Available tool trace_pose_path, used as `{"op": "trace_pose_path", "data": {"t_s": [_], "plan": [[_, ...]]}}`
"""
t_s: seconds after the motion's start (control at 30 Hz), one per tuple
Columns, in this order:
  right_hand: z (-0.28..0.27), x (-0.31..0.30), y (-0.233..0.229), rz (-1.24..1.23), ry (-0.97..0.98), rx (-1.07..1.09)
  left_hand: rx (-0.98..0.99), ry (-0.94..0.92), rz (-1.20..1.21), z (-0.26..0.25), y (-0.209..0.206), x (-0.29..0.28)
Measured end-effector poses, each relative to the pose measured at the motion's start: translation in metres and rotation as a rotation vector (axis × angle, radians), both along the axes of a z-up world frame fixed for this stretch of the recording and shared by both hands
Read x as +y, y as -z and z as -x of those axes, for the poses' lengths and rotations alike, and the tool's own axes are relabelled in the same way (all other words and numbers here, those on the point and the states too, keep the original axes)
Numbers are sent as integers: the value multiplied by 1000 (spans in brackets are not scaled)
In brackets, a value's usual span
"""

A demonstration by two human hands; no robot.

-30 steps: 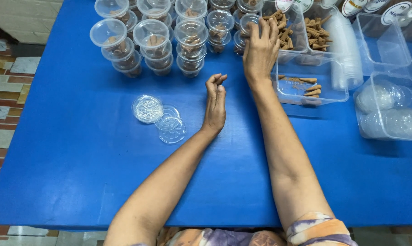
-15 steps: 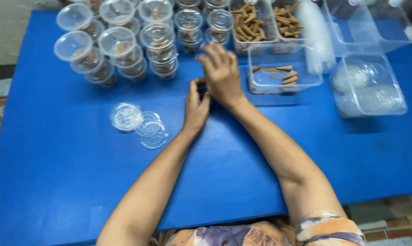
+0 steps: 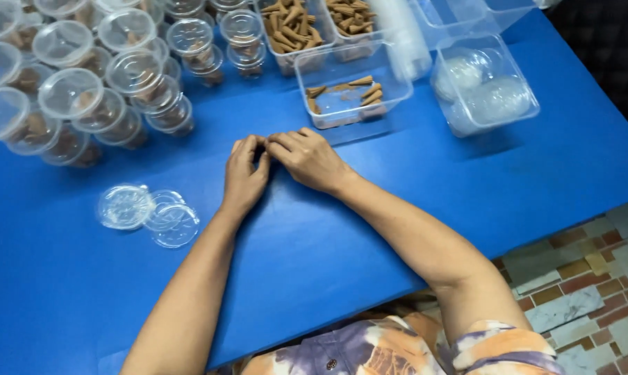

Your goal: Packaging incense cones and small metal burner discs into clear plastic containers.

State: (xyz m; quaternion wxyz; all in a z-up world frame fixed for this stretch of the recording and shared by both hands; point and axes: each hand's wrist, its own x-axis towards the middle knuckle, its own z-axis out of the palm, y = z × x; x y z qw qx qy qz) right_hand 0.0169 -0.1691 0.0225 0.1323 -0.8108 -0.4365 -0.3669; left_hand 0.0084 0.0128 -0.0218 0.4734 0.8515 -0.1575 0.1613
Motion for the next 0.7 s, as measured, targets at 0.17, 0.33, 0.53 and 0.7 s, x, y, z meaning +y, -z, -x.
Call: {"op": "trace_pose_path", "data": {"t_s": [0.17, 0.33, 0.53, 0.7], "plan": [[-2, 2, 11, 27, 12, 3, 23, 6, -5, 7, -11, 0], [1, -7, -30, -21, 16, -81, 6, 13, -7, 10, -19, -2], [-23, -87, -103, -80, 336, -275, 42, 35, 16, 16, -29, -3], [-55, -185, -88, -100, 606, -72, 50, 47, 21, 16, -33, -4]]}}
